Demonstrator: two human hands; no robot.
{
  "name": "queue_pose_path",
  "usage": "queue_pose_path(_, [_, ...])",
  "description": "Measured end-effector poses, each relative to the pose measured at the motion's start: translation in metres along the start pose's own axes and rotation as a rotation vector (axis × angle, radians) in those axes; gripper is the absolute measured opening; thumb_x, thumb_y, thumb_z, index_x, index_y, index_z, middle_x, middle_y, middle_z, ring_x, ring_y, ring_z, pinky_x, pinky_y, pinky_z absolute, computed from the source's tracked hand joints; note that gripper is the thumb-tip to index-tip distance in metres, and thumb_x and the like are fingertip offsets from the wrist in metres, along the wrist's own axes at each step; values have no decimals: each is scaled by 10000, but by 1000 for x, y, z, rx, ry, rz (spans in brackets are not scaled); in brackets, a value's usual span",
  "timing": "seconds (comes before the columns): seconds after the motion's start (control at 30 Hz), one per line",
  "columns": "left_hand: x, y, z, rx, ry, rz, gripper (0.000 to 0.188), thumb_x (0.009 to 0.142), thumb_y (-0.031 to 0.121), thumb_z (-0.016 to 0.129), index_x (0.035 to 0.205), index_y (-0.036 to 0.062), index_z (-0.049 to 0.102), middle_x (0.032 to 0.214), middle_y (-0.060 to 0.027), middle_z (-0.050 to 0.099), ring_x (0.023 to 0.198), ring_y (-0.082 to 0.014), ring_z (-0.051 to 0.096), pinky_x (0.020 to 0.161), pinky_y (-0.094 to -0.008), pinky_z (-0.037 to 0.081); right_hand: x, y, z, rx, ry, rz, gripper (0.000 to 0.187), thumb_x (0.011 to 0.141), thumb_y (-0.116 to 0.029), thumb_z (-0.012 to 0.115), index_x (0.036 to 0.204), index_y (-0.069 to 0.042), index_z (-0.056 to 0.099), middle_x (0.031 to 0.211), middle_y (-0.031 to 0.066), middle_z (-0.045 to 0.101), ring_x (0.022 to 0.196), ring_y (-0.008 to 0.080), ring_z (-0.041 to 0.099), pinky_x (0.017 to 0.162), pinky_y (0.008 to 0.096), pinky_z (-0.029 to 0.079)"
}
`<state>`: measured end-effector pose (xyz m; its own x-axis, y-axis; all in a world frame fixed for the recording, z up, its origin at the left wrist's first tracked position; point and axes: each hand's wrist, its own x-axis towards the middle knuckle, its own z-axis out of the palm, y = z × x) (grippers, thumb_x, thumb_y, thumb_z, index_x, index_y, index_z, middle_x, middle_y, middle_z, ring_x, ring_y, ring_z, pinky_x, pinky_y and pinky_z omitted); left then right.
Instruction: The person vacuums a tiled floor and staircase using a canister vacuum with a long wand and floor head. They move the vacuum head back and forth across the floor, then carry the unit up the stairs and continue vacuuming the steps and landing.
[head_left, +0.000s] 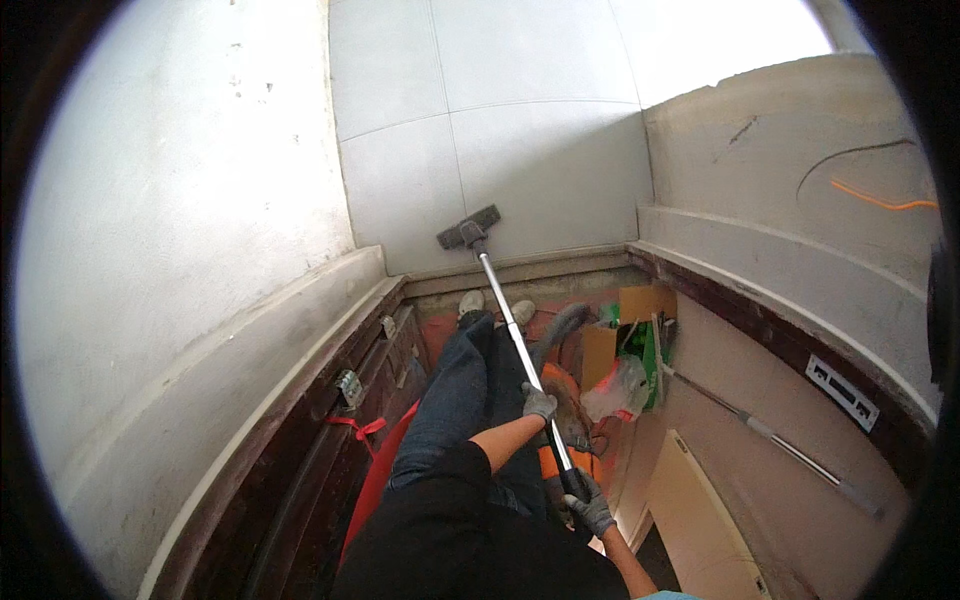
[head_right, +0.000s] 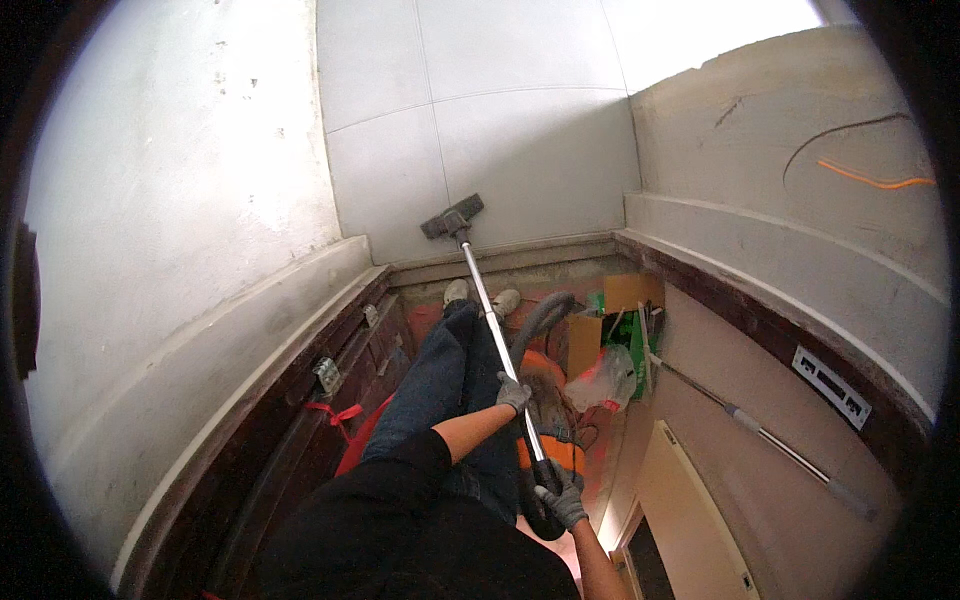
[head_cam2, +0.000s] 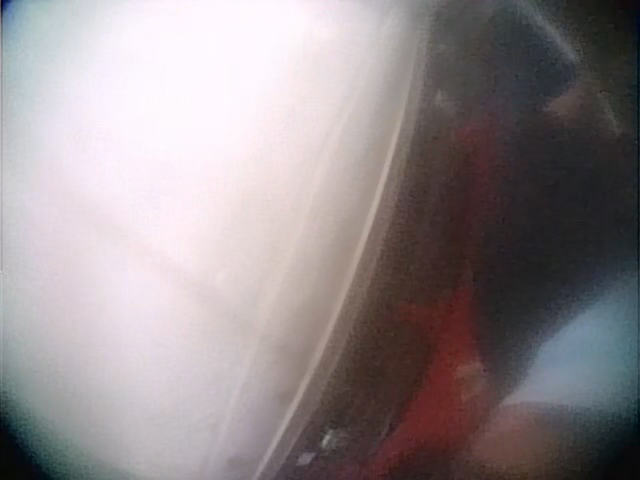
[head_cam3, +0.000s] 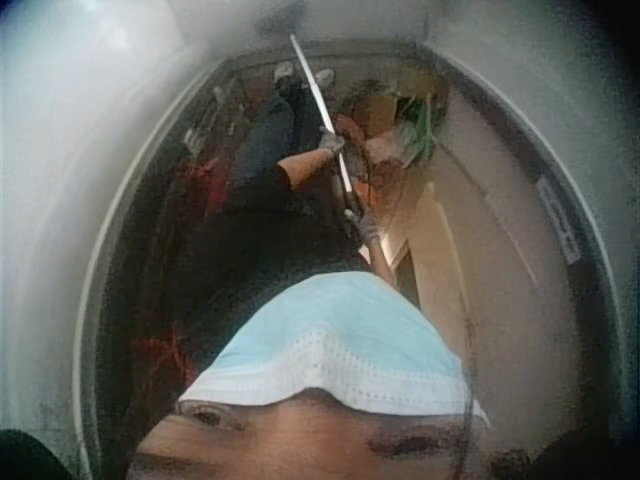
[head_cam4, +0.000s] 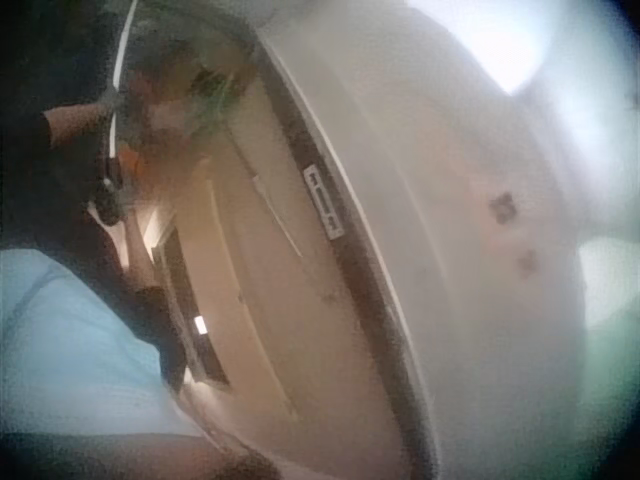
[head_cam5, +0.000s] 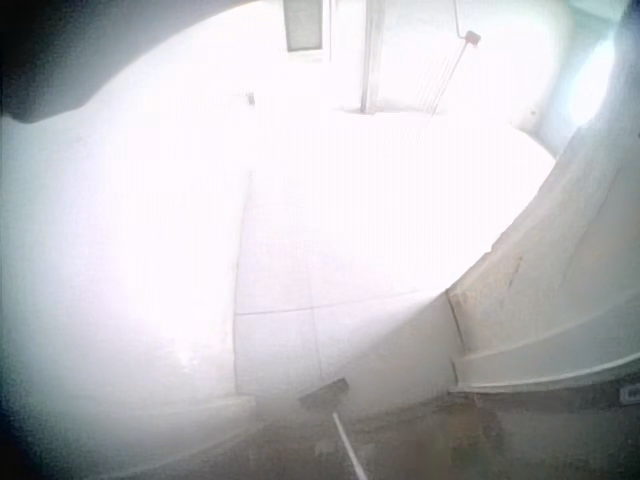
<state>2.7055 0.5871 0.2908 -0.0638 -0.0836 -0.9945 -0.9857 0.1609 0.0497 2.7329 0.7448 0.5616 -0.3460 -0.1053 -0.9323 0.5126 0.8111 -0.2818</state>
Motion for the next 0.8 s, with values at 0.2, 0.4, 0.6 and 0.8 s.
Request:
queue_pose_path(0.2, [93, 105, -204, -293, 336, 334, 625, 800, 357, 590, 1233, -88, 510, 1190, -295, 585, 1146, -409, 560, 968, -443, 453, 158, -171, 5, 238, -65, -205, 837, 789, -412, 740, 1466, -117, 344, 1405, 133, 461, 1291, 274, 444, 1058, 373, 358])
queue_pose_path(0.4, [176, 122, -301, -451, 206, 212, 819, 773, 222, 655, 1391, -33, 181, 1149, -277, 597, 1010, -384, 626, 886, -457, 507, 223, -268, 28, 245, -260, -255, 990, 717, -500, 773, 1490, -122, 282, 1451, 135, 390, 1321, 279, 395, 1076, 382, 336])
queue_pose_path(0.6, [96, 50, -169, -434, 227, 371, 936, 797, 351, 647, 1415, -95, 103, 1229, -318, 521, 1042, -420, 600, 946, -419, 465, 117, -179, 9, -40, -142, -224, 916, 747, -444, 762, 1480, -134, 307, 1386, 143, 490, 1243, 258, 500, 1034, 354, 381])
queue_pose_path(0.8, [18, 45, -121, -653, 14, 83, 909, 853, 189, 586, 1473, -13, -46, 1313, -299, 474, 745, -340, 642, 715, -399, 525, 42, -121, 7, 35, 53, -270, 734, 781, -221, 740, 1430, -126, 411, 1329, 101, 543, 1172, 207, 541, 988, 306, 424])
